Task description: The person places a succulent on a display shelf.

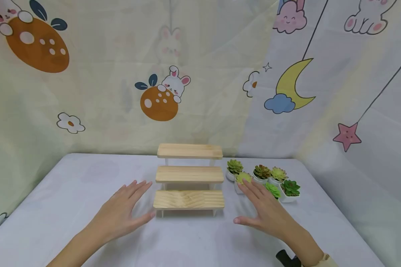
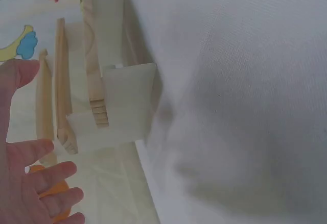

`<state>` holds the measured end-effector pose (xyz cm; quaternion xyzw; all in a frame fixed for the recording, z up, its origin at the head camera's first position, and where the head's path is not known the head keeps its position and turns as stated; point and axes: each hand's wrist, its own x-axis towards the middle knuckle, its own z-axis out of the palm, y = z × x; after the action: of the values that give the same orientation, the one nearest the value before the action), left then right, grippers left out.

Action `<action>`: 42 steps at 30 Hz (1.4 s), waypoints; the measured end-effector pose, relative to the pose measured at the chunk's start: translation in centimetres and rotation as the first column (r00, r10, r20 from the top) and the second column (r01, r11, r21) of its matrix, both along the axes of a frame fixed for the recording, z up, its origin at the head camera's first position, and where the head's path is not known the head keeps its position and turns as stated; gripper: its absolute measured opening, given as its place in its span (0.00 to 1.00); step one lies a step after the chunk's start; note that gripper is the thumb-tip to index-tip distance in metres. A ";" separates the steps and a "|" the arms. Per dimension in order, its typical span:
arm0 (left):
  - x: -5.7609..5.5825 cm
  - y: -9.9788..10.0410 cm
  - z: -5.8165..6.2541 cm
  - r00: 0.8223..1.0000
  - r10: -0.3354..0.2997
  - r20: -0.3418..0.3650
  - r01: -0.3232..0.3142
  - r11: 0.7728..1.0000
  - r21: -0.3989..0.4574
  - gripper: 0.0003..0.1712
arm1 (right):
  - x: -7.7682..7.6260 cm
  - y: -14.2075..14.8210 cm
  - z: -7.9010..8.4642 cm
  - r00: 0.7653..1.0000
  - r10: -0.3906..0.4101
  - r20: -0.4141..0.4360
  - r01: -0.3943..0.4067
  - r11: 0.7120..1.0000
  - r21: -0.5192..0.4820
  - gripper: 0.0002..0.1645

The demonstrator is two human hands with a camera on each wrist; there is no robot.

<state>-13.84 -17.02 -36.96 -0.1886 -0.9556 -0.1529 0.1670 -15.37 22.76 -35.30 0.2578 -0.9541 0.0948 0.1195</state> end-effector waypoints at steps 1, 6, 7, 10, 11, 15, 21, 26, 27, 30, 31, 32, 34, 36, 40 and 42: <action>0.0 -0.1 -0.1 1.000 0.004 0.013 -0.004 1.000 0.019 0.43 | 0.0 0.1 -0.1 1.000 -0.009 0.010 0.009 1.000 -0.005 0.56; 0.1 0.0 -0.8 0.996 0.018 0.088 -0.028 0.994 0.108 0.42 | 0.1 0.8 -0.5 0.998 -0.046 0.044 0.047 0.998 -0.037 0.54; 0.0 0.1 -0.9 0.994 0.018 0.107 -0.032 0.992 0.123 0.42 | 0.1 0.9 -0.5 0.997 -0.051 0.051 0.053 0.997 -0.047 0.53; -0.2 0.2 -1.2 0.987 0.019 0.160 -0.049 0.982 0.184 0.41 | 0.1 1.4 -0.5 0.994 -0.061 0.085 0.069 0.994 -0.086 0.53; -0.3 0.3 -1.3 0.984 0.018 0.175 -0.055 0.977 0.207 0.41 | 0.1 1.6 -0.5 0.993 -0.063 0.099 0.073 0.992 -0.099 0.52; -0.7 0.4 -1.8 0.980 -0.024 0.196 -0.042 0.946 0.322 0.38 | 0.1 2.1 -0.3 0.979 -0.101 0.175 0.125 0.983 -0.136 0.53; -1.8 0.5 -2.8 0.945 -0.185 0.268 0.015 0.846 0.532 0.35 | 0.2 3.0 -0.1 0.951 -0.162 0.263 0.215 0.959 -0.187 0.51; -2.6 0.4 -3.6 0.902 -0.268 0.340 -0.003 0.782 0.624 0.36 | 0.3 3.8 0.0 0.946 -0.184 0.267 0.247 0.941 -0.230 0.49; -2.7 0.4 -3.7 0.894 -0.274 0.356 -0.016 0.773 0.634 0.36 | 0.3 4.0 0.0 0.946 -0.195 0.261 0.256 0.940 -0.227 0.48; -2.8 0.4 -3.8 0.868 -0.297 0.398 -0.053 0.741 0.669 0.36 | 0.2 4.5 -0.2 0.936 -0.233 0.265 0.293 0.931 -0.217 0.49; -2.8 0.5 -3.8 0.862 -0.300 0.408 -0.063 0.736 0.674 0.36 | 0.2 4.7 -0.3 0.933 -0.245 0.265 0.305 0.928 -0.216 0.50; -2.9 0.5 -3.8 0.859 -0.300 0.416 -0.071 0.733 0.677 0.36 | 0.1 4.9 -0.5 0.930 -0.256 0.264 0.315 0.924 -0.217 0.50; -2.9 0.4 -3.8 0.853 -0.304 0.424 -0.079 0.728 0.681 0.36 | -0.1 5.3 -0.8 0.923 -0.271 0.272 0.335 0.914 -0.228 0.50; -3.0 0.5 -3.8 0.850 -0.306 0.428 -0.085 0.722 0.686 0.36 | -0.3 5.7 -1.2 0.915 -0.291 0.279 0.361 0.900 -0.244 0.50; -3.3 0.6 -3.9 0.845 -0.307 0.438 -0.097 0.718 0.689 0.35 | -0.7 6.2 -1.8 0.879 -0.341 0.334 0.433 0.863 -0.261 0.52; -3.4 0.6 -3.9 0.843 -0.306 0.443 -0.099 0.720 0.687 0.35 | -0.9 6.4 -2.0 0.860 -0.354 0.369 0.463 0.844 -0.270 0.54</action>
<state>-17.23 -16.45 -40.91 -0.1192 -0.8247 -0.5503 -0.0534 -16.24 29.15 -37.35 0.0031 -0.9614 0.2730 0.0324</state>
